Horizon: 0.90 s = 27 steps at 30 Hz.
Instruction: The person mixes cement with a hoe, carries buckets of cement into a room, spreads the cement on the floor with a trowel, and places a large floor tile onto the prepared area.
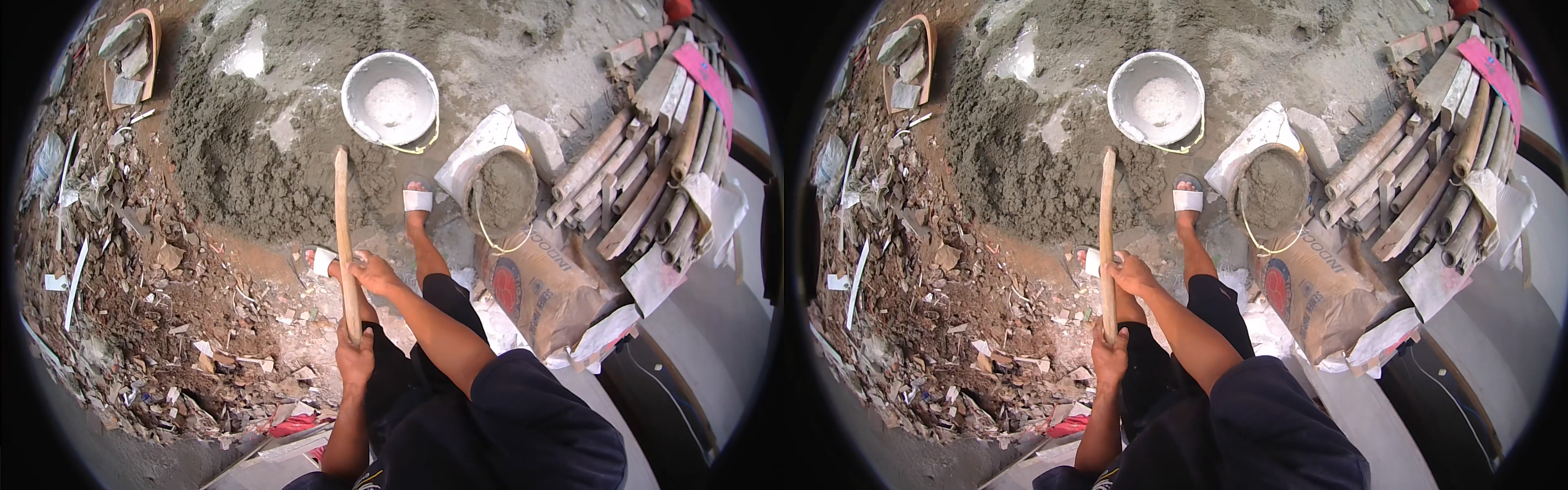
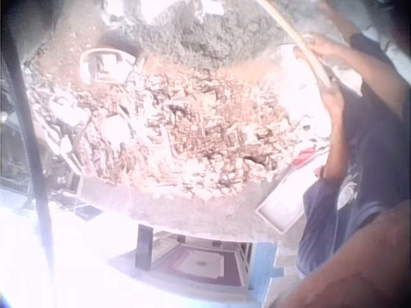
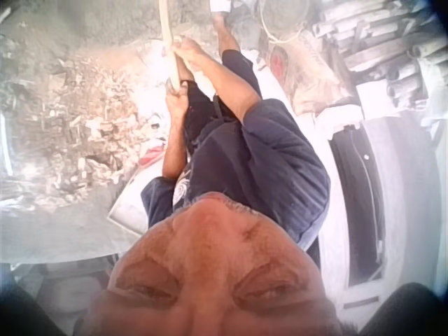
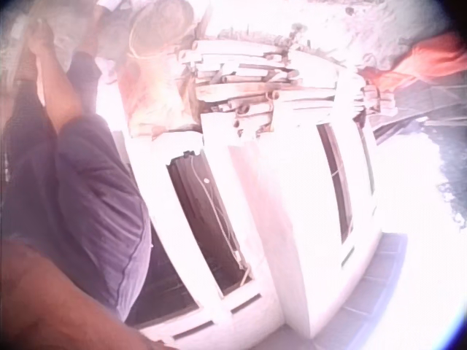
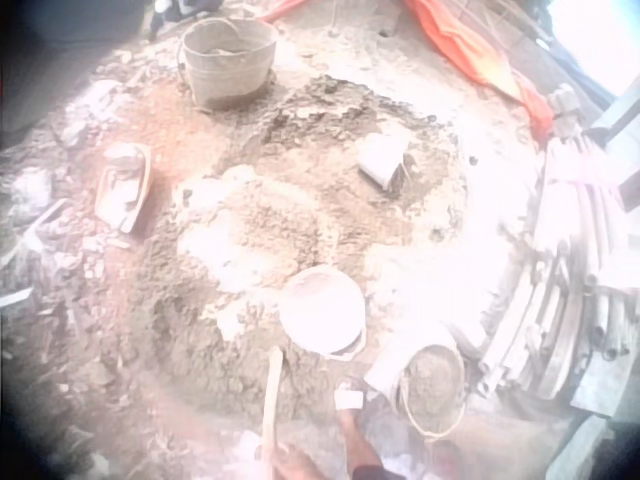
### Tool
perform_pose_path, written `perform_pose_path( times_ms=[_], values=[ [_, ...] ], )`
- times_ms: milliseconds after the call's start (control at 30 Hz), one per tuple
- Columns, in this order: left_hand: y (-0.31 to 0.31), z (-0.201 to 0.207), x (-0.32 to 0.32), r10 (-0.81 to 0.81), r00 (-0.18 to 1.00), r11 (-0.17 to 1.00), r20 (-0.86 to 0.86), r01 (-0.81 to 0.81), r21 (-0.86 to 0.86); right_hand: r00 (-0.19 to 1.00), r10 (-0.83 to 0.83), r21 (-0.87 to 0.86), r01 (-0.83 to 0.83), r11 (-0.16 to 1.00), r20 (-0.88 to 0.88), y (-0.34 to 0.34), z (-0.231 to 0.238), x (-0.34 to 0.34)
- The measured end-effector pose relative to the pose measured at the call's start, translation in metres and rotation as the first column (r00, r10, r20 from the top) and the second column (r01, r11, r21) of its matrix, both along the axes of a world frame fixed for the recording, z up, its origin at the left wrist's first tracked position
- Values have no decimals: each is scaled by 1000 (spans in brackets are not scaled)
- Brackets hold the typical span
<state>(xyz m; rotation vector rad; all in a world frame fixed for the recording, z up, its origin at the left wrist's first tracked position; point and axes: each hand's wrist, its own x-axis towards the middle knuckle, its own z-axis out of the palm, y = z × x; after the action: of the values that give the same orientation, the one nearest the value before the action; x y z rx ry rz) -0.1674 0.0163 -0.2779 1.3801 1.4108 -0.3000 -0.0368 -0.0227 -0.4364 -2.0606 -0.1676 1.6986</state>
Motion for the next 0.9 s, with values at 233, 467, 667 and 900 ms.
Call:
perform_pose_path(
  times_ms=[233, 467, 667, 900],
  values=[
    [24, -14, 16, -64, 954, 954, -291, -27, -299, 897, -339, -176, 298, 938, -284, -19, -26, 51],
    [-50, -36, -61, -37, 948, 936, -315, -77, -343, 780, -588, -320, 513, 797, -214, 53, -129, -39],
    [-24, -107, -91, 232, 967, 920, -109, -254, -298, 924, -382, -22, 382, 924, -7, 146, -126, -21],
    [-6, -137, -31, 733, 661, 557, -162, -720, -415, 959, 247, -13, -248, 969, 142, 233, -180, -38]
  ],
)
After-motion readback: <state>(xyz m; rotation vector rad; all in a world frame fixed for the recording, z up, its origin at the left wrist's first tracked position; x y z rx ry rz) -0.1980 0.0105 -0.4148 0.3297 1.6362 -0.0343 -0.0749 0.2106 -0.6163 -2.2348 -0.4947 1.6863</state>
